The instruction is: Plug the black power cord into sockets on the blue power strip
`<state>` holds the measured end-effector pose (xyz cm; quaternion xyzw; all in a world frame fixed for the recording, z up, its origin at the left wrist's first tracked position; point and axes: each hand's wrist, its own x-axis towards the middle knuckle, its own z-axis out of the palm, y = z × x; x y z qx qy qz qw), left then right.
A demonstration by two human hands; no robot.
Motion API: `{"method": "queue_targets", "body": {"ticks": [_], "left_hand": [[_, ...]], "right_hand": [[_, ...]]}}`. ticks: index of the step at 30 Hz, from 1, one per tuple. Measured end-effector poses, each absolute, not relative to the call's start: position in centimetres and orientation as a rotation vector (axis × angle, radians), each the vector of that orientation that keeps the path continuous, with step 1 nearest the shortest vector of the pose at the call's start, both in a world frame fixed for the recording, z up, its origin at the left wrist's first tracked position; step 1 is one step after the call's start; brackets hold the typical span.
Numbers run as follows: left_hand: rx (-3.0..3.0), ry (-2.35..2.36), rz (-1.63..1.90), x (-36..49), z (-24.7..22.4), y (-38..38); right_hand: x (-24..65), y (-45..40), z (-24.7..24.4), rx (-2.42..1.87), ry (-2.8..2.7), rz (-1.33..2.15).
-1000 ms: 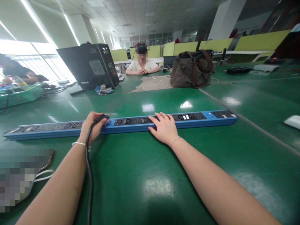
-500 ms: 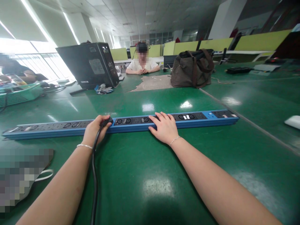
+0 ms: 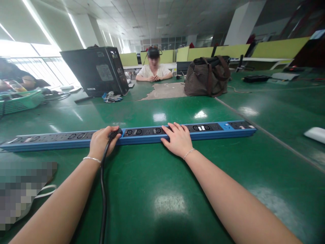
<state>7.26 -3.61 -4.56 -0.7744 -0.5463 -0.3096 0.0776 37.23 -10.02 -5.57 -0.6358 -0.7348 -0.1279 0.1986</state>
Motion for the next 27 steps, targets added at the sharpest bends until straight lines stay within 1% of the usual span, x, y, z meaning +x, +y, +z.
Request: {"method": "queue_targets", "body": {"ticks": [3, 8, 15, 21, 27], "left_hand": [[-2.343, -1.555, -1.001, 7.1, -5.0, -3.7], [-2.349, -1.572, -1.045, 7.2, -5.3, -4.1], [-2.336, -1.572, -0.96, 7.1, -5.3, -4.3], [-2.29, -1.487, -0.979, 7.3, -5.3, -4.6], [-2.237, -1.516, -0.921, 7.5, -5.3, -4.3]], "right_hand": [[37.2, -10.0, -5.5, -1.786, -2.063, -0.351], [37.2, -10.1, -5.5, -1.78, -2.054, -0.361], [37.3, -10.1, -5.6, -1.767, -2.05, -0.367], [37.2, -10.0, -5.7, -1.764, -2.054, -0.368], [37.3, -10.0, -5.7, -1.764, -2.052, -0.368]]}}
